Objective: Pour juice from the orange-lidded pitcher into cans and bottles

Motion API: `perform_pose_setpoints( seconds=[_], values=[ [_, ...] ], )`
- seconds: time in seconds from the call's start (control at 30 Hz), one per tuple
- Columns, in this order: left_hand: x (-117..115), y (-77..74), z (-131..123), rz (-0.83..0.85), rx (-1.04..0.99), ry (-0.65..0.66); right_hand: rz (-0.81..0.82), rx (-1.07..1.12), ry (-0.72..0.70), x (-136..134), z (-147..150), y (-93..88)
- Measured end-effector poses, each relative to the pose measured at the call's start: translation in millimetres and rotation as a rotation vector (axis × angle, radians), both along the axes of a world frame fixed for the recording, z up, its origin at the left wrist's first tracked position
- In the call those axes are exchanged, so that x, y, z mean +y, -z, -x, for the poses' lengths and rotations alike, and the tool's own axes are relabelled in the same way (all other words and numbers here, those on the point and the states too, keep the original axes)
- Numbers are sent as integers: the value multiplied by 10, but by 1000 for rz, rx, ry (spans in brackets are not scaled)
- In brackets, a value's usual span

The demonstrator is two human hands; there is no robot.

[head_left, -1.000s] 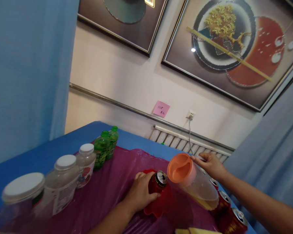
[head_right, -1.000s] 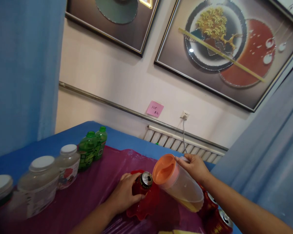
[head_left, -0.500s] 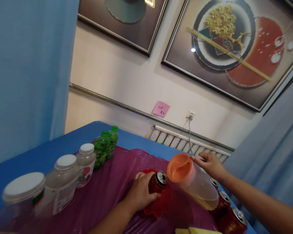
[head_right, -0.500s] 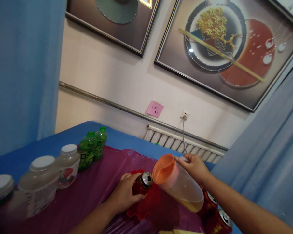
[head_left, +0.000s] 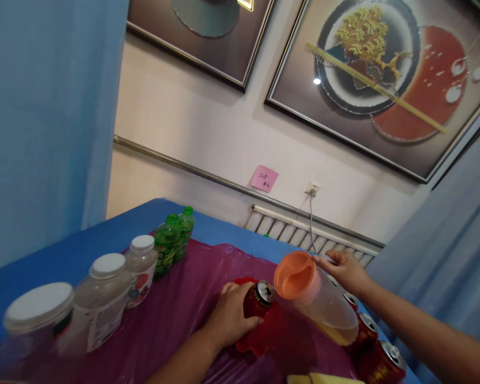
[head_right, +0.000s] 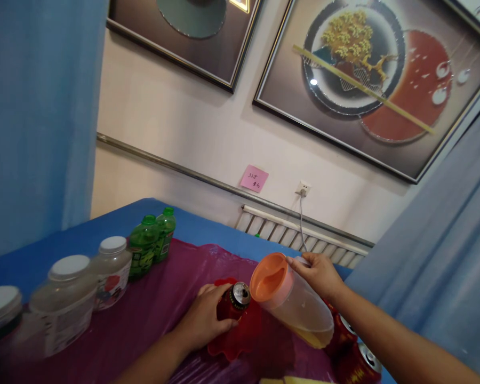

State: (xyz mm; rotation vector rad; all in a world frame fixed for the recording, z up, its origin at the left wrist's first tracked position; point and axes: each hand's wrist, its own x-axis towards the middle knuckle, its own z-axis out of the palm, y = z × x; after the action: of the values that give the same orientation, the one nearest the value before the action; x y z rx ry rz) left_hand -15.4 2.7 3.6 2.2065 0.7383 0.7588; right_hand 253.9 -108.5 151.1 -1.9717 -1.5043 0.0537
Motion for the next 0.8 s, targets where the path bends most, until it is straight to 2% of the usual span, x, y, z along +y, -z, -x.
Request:
perform_pose_setpoints(
  seconds=[0.47, 0.8],
  values=[
    [-14, -25, 8, 15, -3, 6, -2, -2, -10, -19, -5, -15],
    [-3, 9, 4, 4, 1, 1, 1, -24, 5, -34, 8, -9]
  ],
)
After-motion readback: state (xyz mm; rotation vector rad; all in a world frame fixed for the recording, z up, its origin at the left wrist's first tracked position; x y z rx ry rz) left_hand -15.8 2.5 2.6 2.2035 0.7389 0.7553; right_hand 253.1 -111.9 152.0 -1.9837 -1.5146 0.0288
